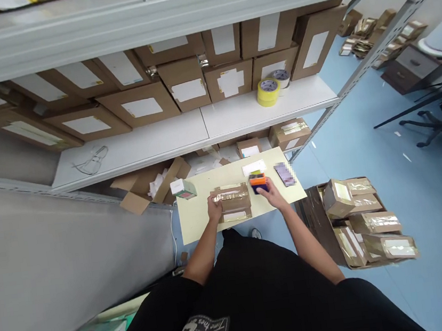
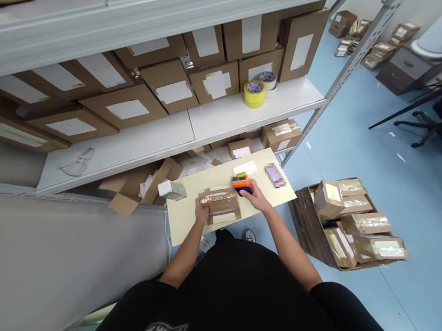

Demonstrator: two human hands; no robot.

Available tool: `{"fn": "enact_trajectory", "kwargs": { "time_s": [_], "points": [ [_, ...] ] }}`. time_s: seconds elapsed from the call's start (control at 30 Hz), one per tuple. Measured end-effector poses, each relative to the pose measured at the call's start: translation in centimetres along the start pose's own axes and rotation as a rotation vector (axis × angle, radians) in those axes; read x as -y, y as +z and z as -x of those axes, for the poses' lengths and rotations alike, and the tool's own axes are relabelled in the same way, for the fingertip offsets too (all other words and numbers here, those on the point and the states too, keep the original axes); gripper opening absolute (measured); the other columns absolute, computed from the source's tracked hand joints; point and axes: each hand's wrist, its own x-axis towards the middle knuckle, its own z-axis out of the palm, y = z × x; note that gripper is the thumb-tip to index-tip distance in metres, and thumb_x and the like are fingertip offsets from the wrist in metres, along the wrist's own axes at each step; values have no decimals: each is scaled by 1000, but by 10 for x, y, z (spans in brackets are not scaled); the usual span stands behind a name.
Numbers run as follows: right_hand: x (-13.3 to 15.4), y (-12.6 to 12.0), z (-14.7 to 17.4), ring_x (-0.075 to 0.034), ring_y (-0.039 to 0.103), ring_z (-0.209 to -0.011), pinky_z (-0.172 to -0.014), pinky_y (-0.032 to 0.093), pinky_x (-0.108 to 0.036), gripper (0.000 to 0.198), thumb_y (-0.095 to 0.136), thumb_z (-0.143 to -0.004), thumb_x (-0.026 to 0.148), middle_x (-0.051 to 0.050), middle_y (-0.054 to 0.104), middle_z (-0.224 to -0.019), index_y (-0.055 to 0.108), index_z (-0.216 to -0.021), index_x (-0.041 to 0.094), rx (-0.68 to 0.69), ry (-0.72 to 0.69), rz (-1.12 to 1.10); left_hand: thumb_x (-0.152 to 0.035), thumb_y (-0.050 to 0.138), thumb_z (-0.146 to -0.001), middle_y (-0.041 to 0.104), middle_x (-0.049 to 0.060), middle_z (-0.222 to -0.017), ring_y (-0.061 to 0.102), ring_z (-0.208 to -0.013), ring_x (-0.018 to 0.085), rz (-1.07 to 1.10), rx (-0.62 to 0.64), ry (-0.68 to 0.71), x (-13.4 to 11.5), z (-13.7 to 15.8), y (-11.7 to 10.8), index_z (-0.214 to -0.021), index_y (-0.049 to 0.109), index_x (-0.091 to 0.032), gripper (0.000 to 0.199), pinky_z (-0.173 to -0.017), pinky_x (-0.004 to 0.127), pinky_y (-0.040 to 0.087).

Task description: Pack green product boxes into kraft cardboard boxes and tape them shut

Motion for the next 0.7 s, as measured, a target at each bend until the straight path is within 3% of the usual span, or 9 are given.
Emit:
{"fn": "enact_trajectory", "kwargs": {
  "time_s": [0.13, 0.23, 0.43, 0.7],
  "points": [
    [-18, 58, -12, -28, 63, -119, -109, 50, -45, 61, 84, -80, 58, -8, 70, -124, 60, -127, 26, 129, 26, -73, -22, 63, -90, 66, 8, -122, 63, -117, 24, -47, -12, -37, -2, -1, 2, -117, 55, -20, 28, -104, 35, 48],
    [-41, 75, -9, -27, 66, -107, -101, 52, -44, 59, 88, -73, 55, -5, 72, -111, 64, -118, 25, 151, 117, -114, -20, 63, -90, 66, 10, -124, 64, -119, 25, -76, -23, -69, -3, -2, 4, -118, 56, -19, 29, -103, 36, 48],
    [-74, 72, -2, -27, 67, -104, -97, 51, -43, 52, 88, -70, 52, -5, 75, -106, 69, -109, 25, 111, 167, -147, -23, 69, -89, 70, 10, -122, 66, -115, 23, -91, -5, -102, -3, -4, 1, -121, 57, -19, 34, -100, 32, 49],
    [-77, 70, -2, -28, 67, -106, -97, 52, -42, 48, 83, -76, 53, -6, 76, -110, 69, -113, 24, 90, 185, -124, -24, 70, -88, 72, 11, -116, 69, -111, 25, -78, -13, -140, -17, 0, 2, -120, 58, -19, 35, -98, 34, 50]
  ]
}}
